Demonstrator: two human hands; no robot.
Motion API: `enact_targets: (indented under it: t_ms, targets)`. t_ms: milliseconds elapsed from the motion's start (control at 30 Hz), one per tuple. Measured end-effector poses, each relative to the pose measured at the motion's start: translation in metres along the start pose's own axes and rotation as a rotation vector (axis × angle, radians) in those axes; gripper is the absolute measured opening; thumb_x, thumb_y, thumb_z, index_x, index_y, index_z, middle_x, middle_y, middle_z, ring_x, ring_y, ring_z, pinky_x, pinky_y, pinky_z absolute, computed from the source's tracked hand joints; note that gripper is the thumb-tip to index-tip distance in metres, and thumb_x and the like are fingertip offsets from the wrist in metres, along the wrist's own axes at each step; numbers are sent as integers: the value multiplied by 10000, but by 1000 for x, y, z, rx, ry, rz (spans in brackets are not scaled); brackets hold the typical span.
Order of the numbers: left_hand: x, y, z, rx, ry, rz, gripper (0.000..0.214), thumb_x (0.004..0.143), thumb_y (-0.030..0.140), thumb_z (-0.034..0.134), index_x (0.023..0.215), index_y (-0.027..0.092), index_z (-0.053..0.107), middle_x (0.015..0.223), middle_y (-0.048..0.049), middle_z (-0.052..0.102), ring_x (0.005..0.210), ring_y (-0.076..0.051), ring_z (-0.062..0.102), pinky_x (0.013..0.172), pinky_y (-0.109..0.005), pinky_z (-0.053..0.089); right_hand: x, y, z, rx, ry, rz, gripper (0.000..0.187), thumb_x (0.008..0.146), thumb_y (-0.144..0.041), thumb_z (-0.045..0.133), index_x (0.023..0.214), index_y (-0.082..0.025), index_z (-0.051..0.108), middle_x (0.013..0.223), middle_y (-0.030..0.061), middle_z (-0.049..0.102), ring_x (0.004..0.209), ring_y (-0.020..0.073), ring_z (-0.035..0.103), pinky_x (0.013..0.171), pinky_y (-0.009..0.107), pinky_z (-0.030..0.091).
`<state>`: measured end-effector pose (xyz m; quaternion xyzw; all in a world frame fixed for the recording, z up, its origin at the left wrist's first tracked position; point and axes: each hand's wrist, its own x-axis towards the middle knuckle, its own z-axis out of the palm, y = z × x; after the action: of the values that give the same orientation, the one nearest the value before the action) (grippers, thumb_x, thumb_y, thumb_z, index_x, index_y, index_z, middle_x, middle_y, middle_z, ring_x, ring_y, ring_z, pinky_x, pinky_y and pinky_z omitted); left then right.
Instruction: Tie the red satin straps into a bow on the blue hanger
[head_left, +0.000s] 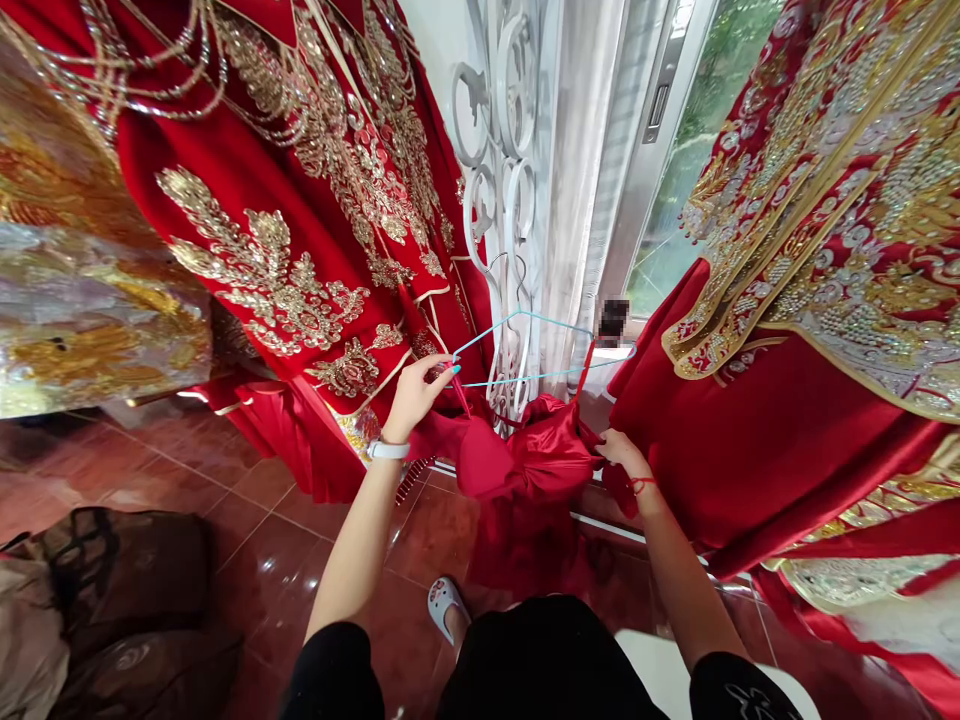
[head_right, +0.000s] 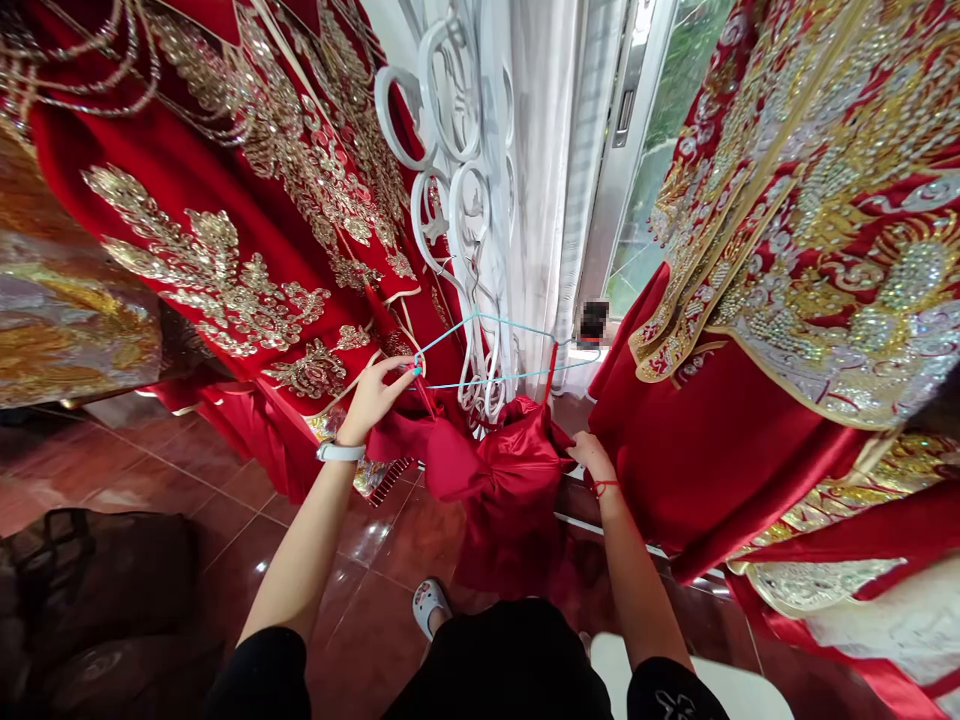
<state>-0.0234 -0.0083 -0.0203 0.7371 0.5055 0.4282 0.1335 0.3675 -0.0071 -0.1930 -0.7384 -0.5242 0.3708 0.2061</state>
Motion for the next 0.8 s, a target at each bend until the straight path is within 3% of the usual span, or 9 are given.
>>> enact_targets:
  t_ms: [133,267,333,433,567,633,700,800]
  targets:
    - [3,-6,9,42,61,-10,257,903,397,572,1010,215,719,1079,-68,756,999,-249,657,982,-420,468,-5,-4,-25,212,83,-35,152,743,-164,531,612,-227,486,499,-24,562,555,144,639,597,239,528]
    - [2,-7,12,93,81,-39,227,915,370,565,1003,241,729,1089,-52,756,1008,-258,625,1007,-453,420,-17,-17,-55,896,188,-205,99,721,-259,584,675,-222,504,570,-33,617,554,121,643,623,247,579]
    - [2,-7,12,98,80,-47,225,921,361,555,992,246,735,1090,-50,755,999,-258,613,1006,-458,409,-24,-27,-68,1096,208,-329,123,676,-287,651,761,-214,599,731,13,725,645,145,698,612,254,590]
    - [2,-7,12,84,84,-46,231,916,367,556,974,247,745,1062,-53,759,970,-262,600,988,-464,405,-29,-42,-78,1108,311,-497,286,654,-304,713,922,-203,714,974,64,780,781,188,743,587,264,593]
    - [2,-8,11,37,84,-42,234,894,392,585,954,248,759,1056,-61,764,941,-272,594,961,-474,407,-19,-60,-86,1050,685,-633,337,603,-342,810,886,-165,765,874,55,791,773,216,744,670,355,631]
    - [2,-9,10,11,71,-37,229,878,403,609,949,249,763,1065,-62,764,951,-276,596,955,-472,410,-13,-70,-91,1009,774,-683,340,604,-369,830,865,-160,774,829,47,790,792,226,744,760,414,636]
    - [2,-10,9,-7,58,-37,227,868,406,624,946,246,765,1060,-61,765,957,-276,598,953,-467,413,-11,-81,-98,950,773,-722,318,628,-377,828,861,-165,781,800,43,786,808,228,746,814,431,628]
    - [2,-12,10,-22,43,-52,219,872,388,624,957,244,766,1058,-62,765,961,-270,603,971,-463,407,-12,-99,-108,816,626,-781,244,682,-362,801,843,-179,788,779,44,780,838,237,749,835,420,617]
